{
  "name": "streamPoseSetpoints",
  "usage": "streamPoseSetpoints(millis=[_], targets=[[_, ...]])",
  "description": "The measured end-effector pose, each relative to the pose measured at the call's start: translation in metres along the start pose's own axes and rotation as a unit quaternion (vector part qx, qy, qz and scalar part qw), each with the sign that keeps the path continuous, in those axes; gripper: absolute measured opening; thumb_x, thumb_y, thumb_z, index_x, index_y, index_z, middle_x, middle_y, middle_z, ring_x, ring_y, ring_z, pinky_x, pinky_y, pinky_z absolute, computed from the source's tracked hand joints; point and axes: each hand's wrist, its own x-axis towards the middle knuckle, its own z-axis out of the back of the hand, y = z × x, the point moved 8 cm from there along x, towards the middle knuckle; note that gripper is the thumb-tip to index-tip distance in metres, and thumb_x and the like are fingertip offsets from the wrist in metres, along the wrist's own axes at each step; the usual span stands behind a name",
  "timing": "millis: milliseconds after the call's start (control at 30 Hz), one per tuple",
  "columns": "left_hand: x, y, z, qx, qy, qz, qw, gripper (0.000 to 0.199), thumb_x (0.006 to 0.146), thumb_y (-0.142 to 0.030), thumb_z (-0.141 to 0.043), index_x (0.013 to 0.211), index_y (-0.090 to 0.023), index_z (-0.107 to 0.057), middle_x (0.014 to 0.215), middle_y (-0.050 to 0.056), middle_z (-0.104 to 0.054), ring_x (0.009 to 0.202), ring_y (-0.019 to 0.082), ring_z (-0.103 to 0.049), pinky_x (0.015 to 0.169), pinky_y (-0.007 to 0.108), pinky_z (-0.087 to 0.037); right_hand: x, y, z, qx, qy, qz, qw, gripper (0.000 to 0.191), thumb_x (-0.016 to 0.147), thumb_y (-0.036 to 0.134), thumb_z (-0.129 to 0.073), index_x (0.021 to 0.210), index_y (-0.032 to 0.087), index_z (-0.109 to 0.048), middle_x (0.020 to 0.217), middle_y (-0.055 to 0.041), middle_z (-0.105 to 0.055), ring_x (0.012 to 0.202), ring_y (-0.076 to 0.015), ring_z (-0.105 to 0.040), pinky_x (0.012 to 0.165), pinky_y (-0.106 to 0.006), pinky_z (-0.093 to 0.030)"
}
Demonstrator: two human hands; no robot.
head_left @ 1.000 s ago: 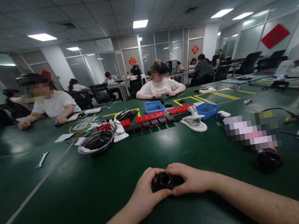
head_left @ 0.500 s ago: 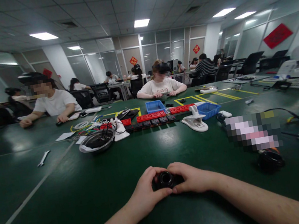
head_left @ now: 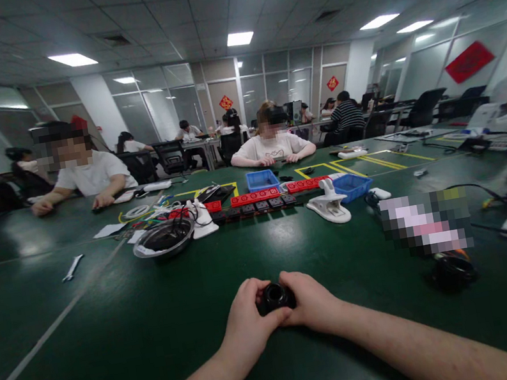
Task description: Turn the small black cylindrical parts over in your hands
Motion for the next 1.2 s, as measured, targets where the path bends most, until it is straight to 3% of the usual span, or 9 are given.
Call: streamPoseSetpoints(millis=[100, 200, 333, 467, 800, 1200], targets=[[-0.001, -0.001, 0.001, 0.013, -0.028, -0.004, 1.0, 0.031, 0.057, -0.029, -0.067, 0.082, -0.018, -0.052, 0.082, 0.002, -0.052, 0.077, 0.019, -0.049, 0.067, 0.029, -0.039, -0.003, 0.004, 0.0, -0.057, -0.04, -0.011, 0.998, 0.032, 0.057, 0.038, -0.063, 0.074, 0.016, -0.047, 0.073, -0.0022, -0.051, 0.068, -0.0167, -0.045, 0.059, -0.026, -0.033], [-0.001, -0.003, 0.0, 0.0, 0.001, -0.024, 1.0, 0.03, 0.059, -0.028, -0.066, 0.084, -0.018, -0.053, 0.083, 0.001, -0.052, 0.076, 0.018, -0.049, 0.067, 0.028, -0.039, -0.006, 0.007, 0.004, -0.047, -0.046, 0.012, 0.998, 0.037, 0.059, 0.042, -0.061, 0.082, 0.016, -0.049, 0.08, -0.0038, -0.051, 0.073, -0.018, -0.046, 0.063, -0.028, -0.034], [-0.002, -0.009, -0.004, -0.018, 0.084, -0.054, 0.995, 0.032, 0.061, -0.025, -0.065, 0.09, -0.02, -0.054, 0.086, 0.001, -0.051, 0.078, 0.017, -0.049, 0.066, 0.025, -0.038, -0.009, 0.01, 0.007, 0.01, 0.013, 0.082, 0.996, 0.044, 0.057, 0.049, -0.062, 0.087, 0.018, -0.052, 0.083, -0.0025, -0.051, 0.077, -0.0178, -0.045, 0.066, -0.028, -0.034], [-0.003, -0.013, -0.004, -0.026, 0.122, -0.071, 0.99, 0.034, 0.062, -0.029, -0.065, 0.094, -0.022, -0.054, 0.087, 0.0, -0.051, 0.079, 0.016, -0.049, 0.066, 0.024, -0.037, -0.011, 0.009, 0.01, 0.06, 0.071, 0.12, 0.988, 0.038, 0.059, 0.042, -0.065, 0.086, 0.018, -0.053, 0.082, -0.0007, -0.051, 0.079, -0.0167, -0.045, 0.069, -0.027, -0.034], [-0.003, -0.016, -0.003, -0.034, 0.124, -0.07, 0.989, 0.033, 0.061, -0.029, -0.065, 0.091, -0.022, -0.055, 0.089, 0.0, -0.05, 0.081, 0.017, -0.047, 0.065, 0.024, -0.036, -0.009, 0.009, 0.008, 0.082, 0.084, 0.136, 0.984, 0.031, 0.061, 0.037, -0.065, 0.083, 0.017, -0.055, 0.08, -0.0005, -0.052, 0.077, -0.0162, -0.045, 0.069, -0.027, -0.033], [-0.002, -0.01, -0.005, -0.025, 0.124, -0.046, 0.991, 0.036, 0.06, -0.029, -0.066, 0.093, -0.023, -0.055, 0.085, 0.0, -0.048, 0.077, 0.016, -0.046, 0.064, 0.024, -0.037, -0.008, 0.007, 0.007, 0.084, 0.091, 0.103, 0.987, 0.032, 0.061, 0.036, -0.065, 0.084, 0.017, -0.055, 0.081, -0.0007, -0.054, 0.076, -0.016, -0.046, 0.067, -0.026, -0.032]])
